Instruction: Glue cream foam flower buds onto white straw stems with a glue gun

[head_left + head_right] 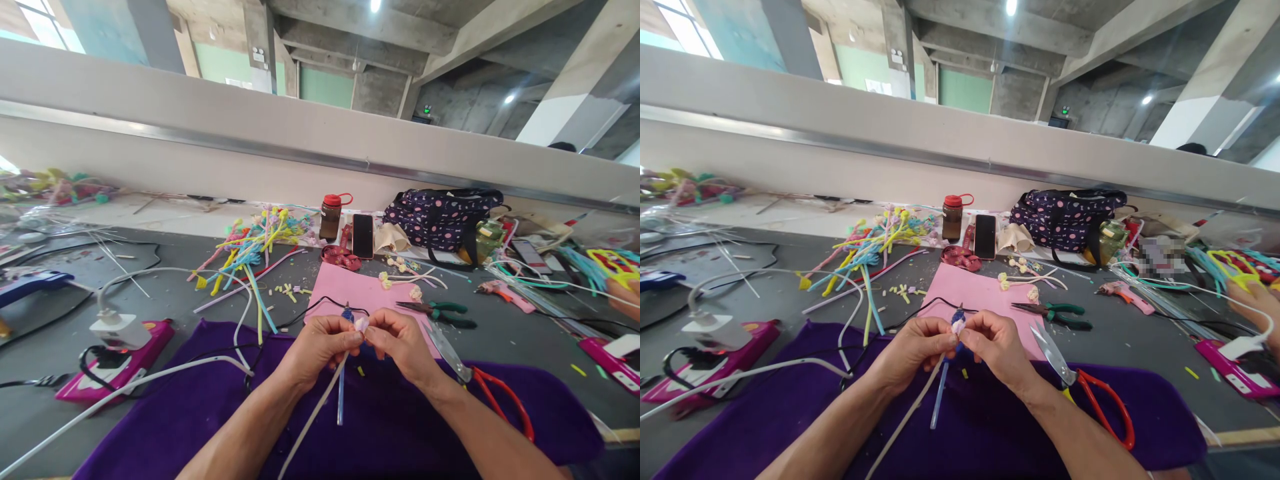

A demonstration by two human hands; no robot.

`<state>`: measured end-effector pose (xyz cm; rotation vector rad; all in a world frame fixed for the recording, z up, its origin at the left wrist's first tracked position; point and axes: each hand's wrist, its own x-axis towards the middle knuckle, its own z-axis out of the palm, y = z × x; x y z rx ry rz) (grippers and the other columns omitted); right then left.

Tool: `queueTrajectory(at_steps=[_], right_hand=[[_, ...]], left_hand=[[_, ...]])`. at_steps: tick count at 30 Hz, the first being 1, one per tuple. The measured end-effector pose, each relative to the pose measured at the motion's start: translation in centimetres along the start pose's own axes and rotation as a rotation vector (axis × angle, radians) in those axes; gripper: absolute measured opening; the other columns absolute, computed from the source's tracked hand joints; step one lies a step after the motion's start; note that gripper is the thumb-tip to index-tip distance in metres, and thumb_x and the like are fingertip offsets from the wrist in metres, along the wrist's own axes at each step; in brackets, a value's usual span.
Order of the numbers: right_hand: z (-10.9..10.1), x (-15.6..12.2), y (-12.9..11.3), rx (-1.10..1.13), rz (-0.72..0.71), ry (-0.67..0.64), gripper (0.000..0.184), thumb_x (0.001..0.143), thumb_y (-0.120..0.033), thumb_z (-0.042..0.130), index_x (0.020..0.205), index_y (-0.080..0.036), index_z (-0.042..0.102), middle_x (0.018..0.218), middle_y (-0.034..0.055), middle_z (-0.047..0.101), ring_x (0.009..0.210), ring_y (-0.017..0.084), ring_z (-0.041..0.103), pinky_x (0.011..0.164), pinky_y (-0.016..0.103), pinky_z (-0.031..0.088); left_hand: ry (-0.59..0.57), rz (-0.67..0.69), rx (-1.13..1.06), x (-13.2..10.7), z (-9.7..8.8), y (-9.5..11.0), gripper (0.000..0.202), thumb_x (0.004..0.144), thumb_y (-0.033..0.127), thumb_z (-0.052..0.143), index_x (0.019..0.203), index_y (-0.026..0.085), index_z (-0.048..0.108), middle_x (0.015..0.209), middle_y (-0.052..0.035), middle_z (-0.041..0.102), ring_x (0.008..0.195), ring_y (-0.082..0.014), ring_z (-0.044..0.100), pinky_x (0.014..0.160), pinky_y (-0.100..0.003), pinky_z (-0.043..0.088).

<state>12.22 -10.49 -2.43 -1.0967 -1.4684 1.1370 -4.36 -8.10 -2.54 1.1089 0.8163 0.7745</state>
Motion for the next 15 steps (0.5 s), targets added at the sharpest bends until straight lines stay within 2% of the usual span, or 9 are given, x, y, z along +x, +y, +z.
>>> queueTrajectory(at_steps=[15], right_hand=[[0.07, -0.03, -0.02, -0.045, -0.008, 0.010, 0.015, 0.078, -0.028, 0.059, 0.073, -0.014, 0.062, 0.058, -0.0024, 0.055, 0.043, 0.006, 0.044, 0.040, 0.018, 0.033]], left_hand=[[-0.040, -0.020, 0.015, -0.06, -0.04, 0.08, 0.026, 0.067, 0.036, 0.068, 0.064, 0.012, 0.059, 0.052, 0.0008, 0.059, 0.037, -0.0025, 0.036, 0.037, -0.015, 0.024]])
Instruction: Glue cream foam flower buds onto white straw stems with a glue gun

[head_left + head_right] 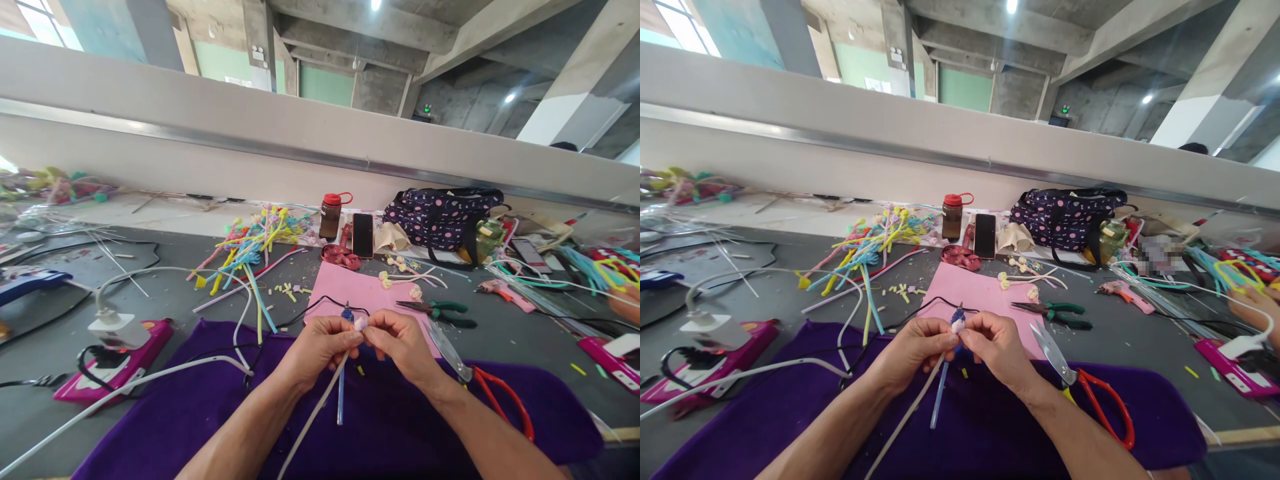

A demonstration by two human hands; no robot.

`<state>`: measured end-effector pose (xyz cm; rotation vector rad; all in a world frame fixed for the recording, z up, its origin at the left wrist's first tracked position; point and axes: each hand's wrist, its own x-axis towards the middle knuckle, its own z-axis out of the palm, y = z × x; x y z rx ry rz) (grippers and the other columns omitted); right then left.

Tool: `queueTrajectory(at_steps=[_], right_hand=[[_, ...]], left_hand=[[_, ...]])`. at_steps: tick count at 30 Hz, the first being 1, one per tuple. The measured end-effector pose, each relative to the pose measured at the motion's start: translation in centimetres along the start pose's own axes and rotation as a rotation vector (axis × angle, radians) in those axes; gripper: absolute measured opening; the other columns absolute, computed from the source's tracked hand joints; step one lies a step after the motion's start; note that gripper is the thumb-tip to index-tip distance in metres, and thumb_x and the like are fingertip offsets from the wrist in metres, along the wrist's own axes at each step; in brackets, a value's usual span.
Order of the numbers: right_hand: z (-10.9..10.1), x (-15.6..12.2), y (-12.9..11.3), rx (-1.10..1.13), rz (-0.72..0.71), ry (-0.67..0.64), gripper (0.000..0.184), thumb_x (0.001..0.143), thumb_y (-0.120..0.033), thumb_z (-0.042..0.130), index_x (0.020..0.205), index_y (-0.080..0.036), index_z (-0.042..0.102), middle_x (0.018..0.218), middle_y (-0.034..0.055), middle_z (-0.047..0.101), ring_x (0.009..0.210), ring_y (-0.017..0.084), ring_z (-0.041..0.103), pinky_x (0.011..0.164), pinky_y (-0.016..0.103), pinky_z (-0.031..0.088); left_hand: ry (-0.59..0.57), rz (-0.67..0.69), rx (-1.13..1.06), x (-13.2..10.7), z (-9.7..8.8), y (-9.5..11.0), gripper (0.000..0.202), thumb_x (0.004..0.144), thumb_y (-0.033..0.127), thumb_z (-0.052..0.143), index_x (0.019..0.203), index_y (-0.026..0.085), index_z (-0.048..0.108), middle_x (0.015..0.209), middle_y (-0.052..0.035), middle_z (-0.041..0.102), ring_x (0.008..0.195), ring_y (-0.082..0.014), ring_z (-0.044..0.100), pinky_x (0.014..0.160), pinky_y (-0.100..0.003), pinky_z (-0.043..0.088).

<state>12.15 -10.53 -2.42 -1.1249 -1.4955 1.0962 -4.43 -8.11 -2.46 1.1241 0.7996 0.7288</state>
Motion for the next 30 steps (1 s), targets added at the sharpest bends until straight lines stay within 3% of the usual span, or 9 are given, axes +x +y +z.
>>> queueTrajectory(at_steps=[11, 19, 27, 30], right_hand=[[-0.2, 0.0, -0.3, -0.021, 0.034, -0.053, 0.017, 0.079, -0.029, 0.058, 0.084, -0.015, 0.065, 0.065, -0.0006, 0.060, 0.042, 0.006, 0.046, 0.040, 0.019, 0.036], [-0.6, 0.0, -0.7, -0.035, -0.006, -0.006, 0.016, 0.077, -0.024, 0.059, 0.065, -0.016, 0.051, 0.054, -0.0056, 0.047, 0.045, 0.006, 0.043, 0.044, 0.018, 0.034], [-0.5, 0.5, 0.3, 0.088, 0.044, -0.034, 0.013, 0.080, -0.029, 0.056, 0.079, -0.016, 0.055, 0.058, -0.0046, 0.050, 0.045, 0.006, 0.042, 0.042, 0.018, 0.030], [-0.4, 0.4, 0.0, 0.016, -0.029, 0.090, 0.012, 0.080, -0.028, 0.057, 0.085, -0.017, 0.056, 0.059, -0.0043, 0.049, 0.049, 0.008, 0.043, 0.045, 0.020, 0.034]], left_hand=[[0.078, 0.017, -0.061, 0.1, -0.6, 0.4, 0.029, 0.070, 0.040, 0.065, 0.070, 0.011, 0.066, 0.052, 0.0007, 0.058, 0.036, -0.0014, 0.037, 0.036, -0.015, 0.024], [-0.032, -0.032, -0.146, 0.0, -0.7, 0.3, 0.030, 0.075, 0.039, 0.061, 0.074, 0.010, 0.066, 0.052, -0.0008, 0.058, 0.033, -0.0003, 0.034, 0.033, -0.015, 0.018], [-0.104, -0.046, -0.077, -0.2, -0.7, 0.2, 0.030, 0.075, 0.040, 0.060, 0.077, 0.010, 0.066, 0.054, -0.0012, 0.059, 0.033, -0.0008, 0.033, 0.034, -0.016, 0.018], [-0.035, -0.021, 0.000, -0.2, -0.4, 0.3, 0.032, 0.075, 0.042, 0.059, 0.076, 0.011, 0.065, 0.055, -0.0007, 0.059, 0.035, -0.0015, 0.032, 0.034, -0.016, 0.018]])
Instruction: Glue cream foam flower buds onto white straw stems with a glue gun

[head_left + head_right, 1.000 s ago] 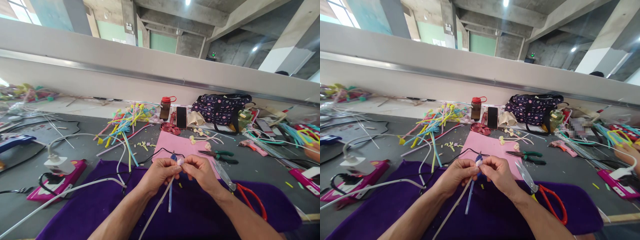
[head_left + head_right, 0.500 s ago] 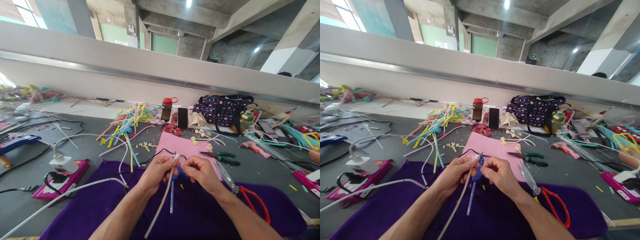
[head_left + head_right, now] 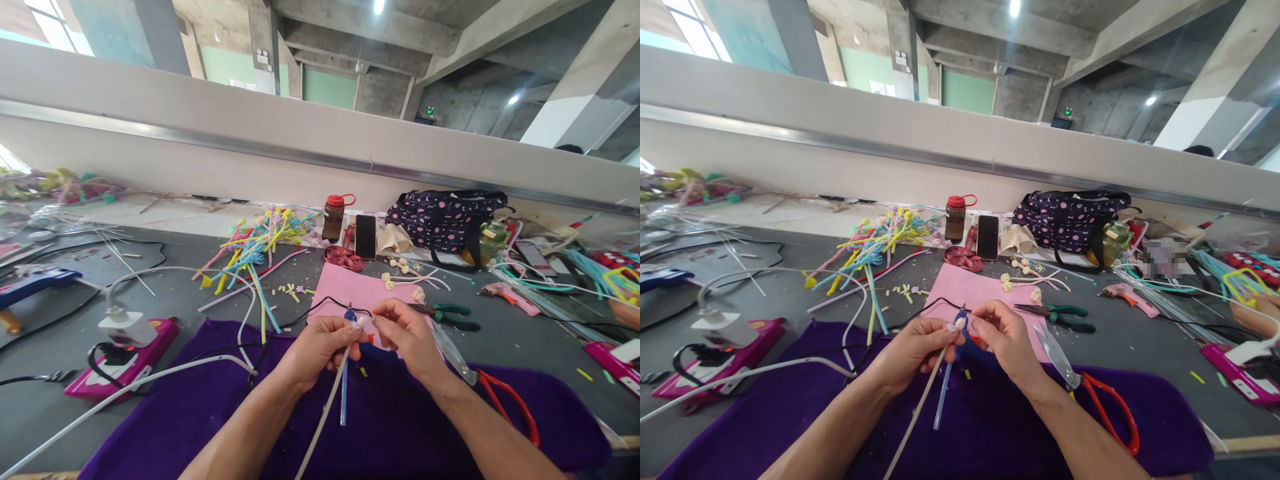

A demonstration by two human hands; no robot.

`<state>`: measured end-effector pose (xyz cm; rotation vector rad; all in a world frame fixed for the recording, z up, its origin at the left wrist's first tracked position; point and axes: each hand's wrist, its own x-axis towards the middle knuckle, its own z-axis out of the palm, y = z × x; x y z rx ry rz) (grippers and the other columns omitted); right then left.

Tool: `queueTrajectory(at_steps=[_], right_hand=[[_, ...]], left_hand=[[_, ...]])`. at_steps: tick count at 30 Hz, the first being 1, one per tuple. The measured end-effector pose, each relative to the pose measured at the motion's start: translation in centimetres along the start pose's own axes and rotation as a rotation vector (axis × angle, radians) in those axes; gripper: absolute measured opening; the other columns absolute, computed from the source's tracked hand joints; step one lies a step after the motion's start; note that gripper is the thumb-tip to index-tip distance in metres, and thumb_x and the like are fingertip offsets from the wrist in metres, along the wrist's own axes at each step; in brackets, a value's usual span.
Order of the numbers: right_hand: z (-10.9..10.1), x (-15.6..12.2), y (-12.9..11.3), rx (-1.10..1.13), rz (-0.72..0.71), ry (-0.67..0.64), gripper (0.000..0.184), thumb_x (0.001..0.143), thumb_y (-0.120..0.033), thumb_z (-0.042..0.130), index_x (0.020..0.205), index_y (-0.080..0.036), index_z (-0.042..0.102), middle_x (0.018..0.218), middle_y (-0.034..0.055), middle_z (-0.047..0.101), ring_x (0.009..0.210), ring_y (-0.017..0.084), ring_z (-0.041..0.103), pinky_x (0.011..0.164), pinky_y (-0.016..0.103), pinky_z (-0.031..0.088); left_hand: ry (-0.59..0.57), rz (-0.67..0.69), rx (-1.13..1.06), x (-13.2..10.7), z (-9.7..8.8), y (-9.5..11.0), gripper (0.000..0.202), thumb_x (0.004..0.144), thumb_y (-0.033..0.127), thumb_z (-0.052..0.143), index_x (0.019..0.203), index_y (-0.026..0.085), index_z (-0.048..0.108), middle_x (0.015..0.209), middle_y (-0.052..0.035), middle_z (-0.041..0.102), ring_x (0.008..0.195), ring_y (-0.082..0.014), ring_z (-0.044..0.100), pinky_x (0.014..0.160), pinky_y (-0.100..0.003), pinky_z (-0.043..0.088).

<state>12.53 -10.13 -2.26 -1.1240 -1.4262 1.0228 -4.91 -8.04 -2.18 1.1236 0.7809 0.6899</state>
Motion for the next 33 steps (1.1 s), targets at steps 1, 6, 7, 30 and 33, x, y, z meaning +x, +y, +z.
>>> queueTrajectory(at_steps=[1, 6, 7, 30, 33], right_hand=[[0.0, -0.1, -0.2, -0.057, -0.056, 0.051, 0.010, 0.080, -0.027, 0.057, 0.085, -0.018, 0.056, 0.060, -0.0040, 0.049, 0.050, 0.008, 0.043, 0.046, 0.020, 0.035], [0.1, -0.8, -0.9, -0.359, -0.337, 0.024, 0.012, 0.078, -0.021, 0.059, 0.089, -0.021, 0.061, 0.073, 0.0003, 0.054, 0.057, 0.011, 0.048, 0.050, 0.023, 0.038], [0.1, -0.8, -1.0, -0.396, -0.375, -0.008, 0.017, 0.078, -0.020, 0.059, 0.094, -0.021, 0.061, 0.074, 0.0008, 0.054, 0.058, 0.011, 0.048, 0.050, 0.023, 0.038], [-0.5, 0.1, -0.8, 0.259, 0.179, -0.084, 0.009, 0.075, -0.025, 0.057, 0.075, -0.016, 0.055, 0.065, 0.0000, 0.061, 0.038, 0.004, 0.040, 0.036, 0.018, 0.021], [-0.4, 0.2, -0.8, 0.309, 0.216, -0.097, 0.009, 0.074, -0.024, 0.059, 0.072, -0.015, 0.055, 0.057, -0.0024, 0.057, 0.037, 0.004, 0.036, 0.037, 0.018, 0.019]], left_hand=[[0.024, 0.014, 0.026, 0.0, 0.1, 0.0, 0.032, 0.074, 0.043, 0.059, 0.076, 0.011, 0.065, 0.055, -0.0005, 0.059, 0.035, -0.0017, 0.032, 0.035, -0.016, 0.018], [0.072, 0.049, 0.112, 0.0, 0.7, 0.1, 0.034, 0.073, 0.045, 0.059, 0.069, 0.011, 0.062, 0.054, -0.0001, 0.057, 0.037, -0.0031, 0.033, 0.037, -0.018, 0.019], [0.075, 0.052, 0.131, 0.0, 0.7, 0.0, 0.034, 0.072, 0.045, 0.060, 0.067, 0.012, 0.062, 0.054, -0.0002, 0.057, 0.038, -0.0033, 0.033, 0.037, -0.018, 0.019], [-0.089, -0.060, -0.214, 0.6, -0.3, -0.5, 0.032, 0.074, 0.040, 0.060, 0.077, 0.009, 0.066, 0.053, -0.0032, 0.063, 0.026, -0.0003, 0.031, 0.028, -0.017, 0.013], [-0.104, -0.065, -0.219, 0.6, -0.2, -0.4, 0.033, 0.074, 0.041, 0.060, 0.079, 0.009, 0.066, 0.055, -0.0031, 0.064, 0.024, 0.0001, 0.029, 0.026, -0.017, 0.012]])
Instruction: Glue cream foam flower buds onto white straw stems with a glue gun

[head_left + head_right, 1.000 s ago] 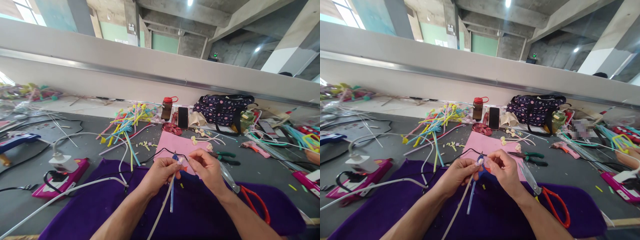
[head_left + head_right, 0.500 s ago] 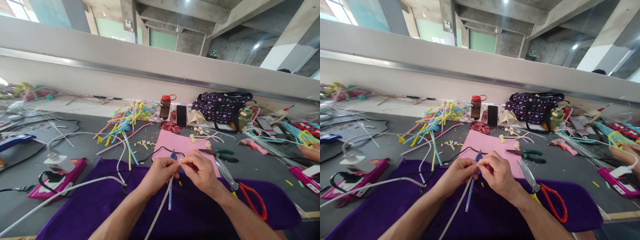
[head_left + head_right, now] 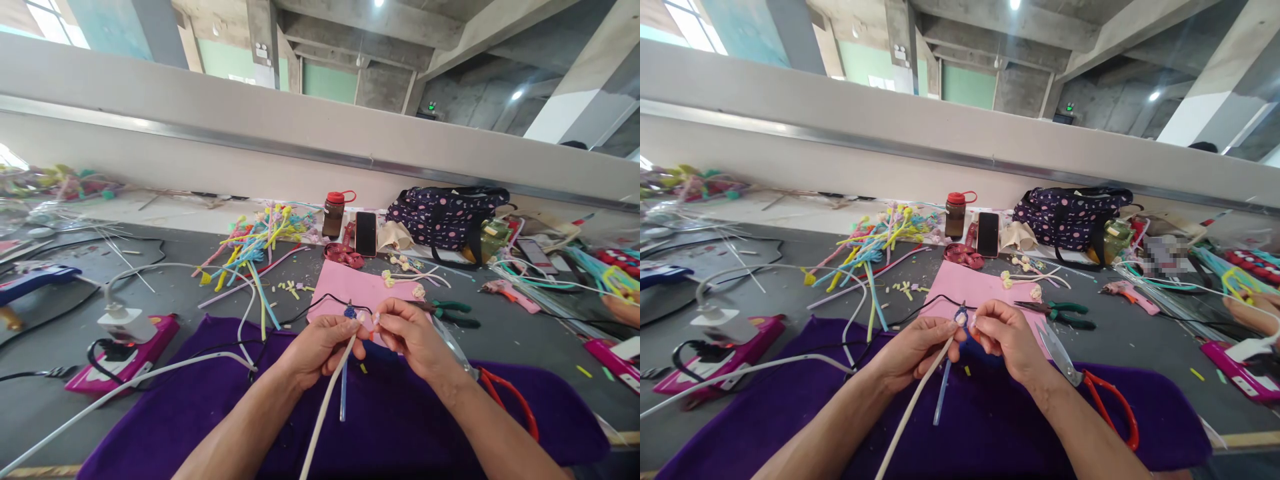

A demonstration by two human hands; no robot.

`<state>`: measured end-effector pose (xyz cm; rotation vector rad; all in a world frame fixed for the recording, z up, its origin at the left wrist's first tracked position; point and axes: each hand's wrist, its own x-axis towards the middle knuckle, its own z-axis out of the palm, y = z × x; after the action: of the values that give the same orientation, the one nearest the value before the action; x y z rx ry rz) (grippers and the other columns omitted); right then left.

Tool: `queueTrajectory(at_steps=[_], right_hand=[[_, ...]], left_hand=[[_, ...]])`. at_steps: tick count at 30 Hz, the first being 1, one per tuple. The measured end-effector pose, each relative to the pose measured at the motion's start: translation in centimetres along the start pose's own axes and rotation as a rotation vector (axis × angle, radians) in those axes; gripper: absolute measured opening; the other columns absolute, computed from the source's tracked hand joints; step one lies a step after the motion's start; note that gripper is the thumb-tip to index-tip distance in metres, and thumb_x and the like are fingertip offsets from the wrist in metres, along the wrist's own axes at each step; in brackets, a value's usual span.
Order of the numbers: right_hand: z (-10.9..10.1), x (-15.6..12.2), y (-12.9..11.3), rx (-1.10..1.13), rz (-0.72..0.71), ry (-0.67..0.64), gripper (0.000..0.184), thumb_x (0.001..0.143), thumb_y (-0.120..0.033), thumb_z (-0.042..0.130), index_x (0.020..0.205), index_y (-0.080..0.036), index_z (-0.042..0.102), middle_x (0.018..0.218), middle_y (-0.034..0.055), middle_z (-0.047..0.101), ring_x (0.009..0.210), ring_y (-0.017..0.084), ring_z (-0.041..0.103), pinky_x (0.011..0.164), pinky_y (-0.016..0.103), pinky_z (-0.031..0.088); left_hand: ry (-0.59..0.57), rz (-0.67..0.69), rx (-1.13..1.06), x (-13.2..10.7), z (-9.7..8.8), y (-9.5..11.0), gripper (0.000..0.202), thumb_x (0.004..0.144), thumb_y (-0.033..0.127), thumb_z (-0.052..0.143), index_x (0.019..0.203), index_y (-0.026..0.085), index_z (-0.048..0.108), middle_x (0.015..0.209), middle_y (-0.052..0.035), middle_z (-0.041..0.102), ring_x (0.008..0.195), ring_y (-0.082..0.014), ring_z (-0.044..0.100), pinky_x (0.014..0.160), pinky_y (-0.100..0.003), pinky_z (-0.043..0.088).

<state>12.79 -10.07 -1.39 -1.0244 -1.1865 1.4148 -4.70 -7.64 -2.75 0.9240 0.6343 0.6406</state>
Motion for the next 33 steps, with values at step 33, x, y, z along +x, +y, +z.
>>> queueTrajectory(at_steps=[33], right_hand=[[0.6, -0.9, 0.8, -0.214, -0.181, 0.075, 0.011, 0.077, -0.029, 0.059, 0.079, -0.018, 0.059, 0.061, -0.0032, 0.049, 0.048, 0.007, 0.038, 0.044, 0.020, 0.030]], left_hand=[[0.079, 0.013, -0.065, 0.5, 1.1, -0.6, 0.025, 0.072, 0.034, 0.065, 0.063, 0.010, 0.060, 0.055, 0.0001, 0.057, 0.034, -0.0012, 0.040, 0.031, -0.014, 0.027]])
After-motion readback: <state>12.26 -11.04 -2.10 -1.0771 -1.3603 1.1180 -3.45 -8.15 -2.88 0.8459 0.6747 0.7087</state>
